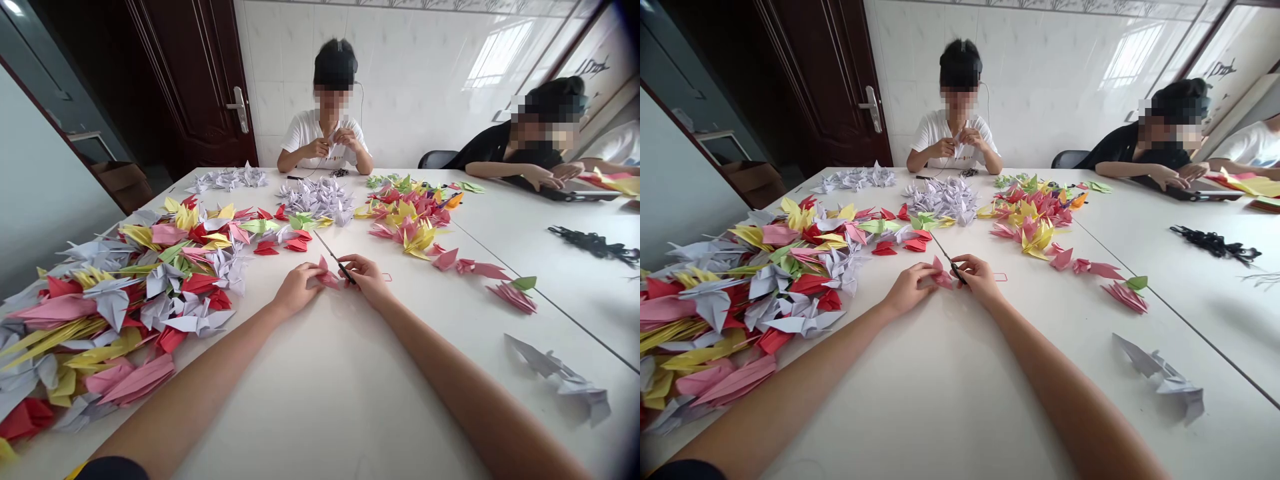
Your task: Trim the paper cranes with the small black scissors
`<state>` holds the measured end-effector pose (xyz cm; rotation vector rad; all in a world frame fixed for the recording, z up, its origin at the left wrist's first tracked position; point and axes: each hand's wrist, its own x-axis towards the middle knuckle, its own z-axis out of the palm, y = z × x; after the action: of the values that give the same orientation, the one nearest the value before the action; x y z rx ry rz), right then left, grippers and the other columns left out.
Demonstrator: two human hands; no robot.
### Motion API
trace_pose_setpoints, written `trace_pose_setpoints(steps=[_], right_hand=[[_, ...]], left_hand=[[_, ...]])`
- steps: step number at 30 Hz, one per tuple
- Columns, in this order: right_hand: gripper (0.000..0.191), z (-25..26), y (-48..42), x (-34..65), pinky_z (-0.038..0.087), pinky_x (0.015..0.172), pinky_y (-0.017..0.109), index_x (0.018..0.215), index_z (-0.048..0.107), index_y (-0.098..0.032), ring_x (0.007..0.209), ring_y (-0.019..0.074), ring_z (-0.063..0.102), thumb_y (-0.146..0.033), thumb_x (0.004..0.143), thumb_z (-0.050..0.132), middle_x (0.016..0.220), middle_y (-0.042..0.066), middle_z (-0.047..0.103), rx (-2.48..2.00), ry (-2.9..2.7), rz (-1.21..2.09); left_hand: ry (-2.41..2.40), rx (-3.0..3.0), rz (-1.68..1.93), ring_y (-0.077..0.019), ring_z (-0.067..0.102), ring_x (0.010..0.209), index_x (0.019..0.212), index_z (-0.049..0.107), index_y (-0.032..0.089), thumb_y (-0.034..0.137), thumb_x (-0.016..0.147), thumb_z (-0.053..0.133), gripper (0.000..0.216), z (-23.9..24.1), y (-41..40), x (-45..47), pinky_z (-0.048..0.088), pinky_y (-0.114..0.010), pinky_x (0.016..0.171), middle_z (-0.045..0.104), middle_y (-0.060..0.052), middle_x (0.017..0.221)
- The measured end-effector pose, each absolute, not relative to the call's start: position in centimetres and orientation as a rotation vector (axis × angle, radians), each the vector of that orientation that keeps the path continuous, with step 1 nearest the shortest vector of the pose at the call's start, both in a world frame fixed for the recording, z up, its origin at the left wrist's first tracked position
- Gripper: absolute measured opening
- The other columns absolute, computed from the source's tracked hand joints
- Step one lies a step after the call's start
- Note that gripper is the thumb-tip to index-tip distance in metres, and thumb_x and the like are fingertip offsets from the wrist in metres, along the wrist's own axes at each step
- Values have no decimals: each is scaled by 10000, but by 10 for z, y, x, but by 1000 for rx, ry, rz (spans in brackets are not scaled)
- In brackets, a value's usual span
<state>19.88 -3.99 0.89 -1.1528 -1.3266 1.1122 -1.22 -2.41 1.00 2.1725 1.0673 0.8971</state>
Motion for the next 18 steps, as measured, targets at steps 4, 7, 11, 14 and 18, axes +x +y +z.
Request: trace_pose_setpoints(steps=[4, 7, 11, 14, 18], right_hand=[[423, 8, -40, 198, 342, 457, 232, 1029, 702, -199, 533, 129, 588, -451, 698, 780, 709, 3, 675, -1158, -1333, 1107], [413, 8, -41, 197, 356, 460, 235, 1014, 702, -199, 528, 129, 582, -451, 695, 773, 710, 8, 681, -1170, -1325, 1107], [393, 7, -41, 197, 356, 457, 233, 992, 694, -201, 519, 120, 572, -431, 681, 766, 748, 17, 702, -1167, -1275, 1113], [386, 7, -39, 199, 332, 445, 228, 982, 697, -204, 517, 117, 568, -436, 679, 759, 757, 20, 704, -1160, -1253, 1117], [380, 9, -36, 202, 285, 425, 214, 954, 702, -198, 506, 105, 551, -439, 668, 770, 720, 10, 680, -1084, -1222, 1176]], left_hand=[[1073, 2050, 999, -230, 677, 969, 1041, 760, 210, 260, 827, 693, 230, 8, -21, -12, 544, -349, 861, 732, -78, 1062], [1113, 1827, 1111, -238, 700, 934, 939, 771, 175, 309, 789, 738, 203, 8, -17, -14, 553, -359, 859, 757, -95, 984], [1093, 1538, 1203, -247, 720, 926, 912, 765, 153, 313, 715, 791, 256, 9, -9, -19, 555, -387, 898, 771, -105, 974], [1072, 1460, 1259, -248, 726, 918, 918, 762, 158, 351, 688, 813, 304, 11, -6, -22, 560, -378, 876, 771, -101, 977], [1097, 1451, 1262, -249, 727, 901, 967, 754, 159, 401, 675, 823, 385, 13, -6, -23, 555, -361, 841, 762, -106, 1017]])
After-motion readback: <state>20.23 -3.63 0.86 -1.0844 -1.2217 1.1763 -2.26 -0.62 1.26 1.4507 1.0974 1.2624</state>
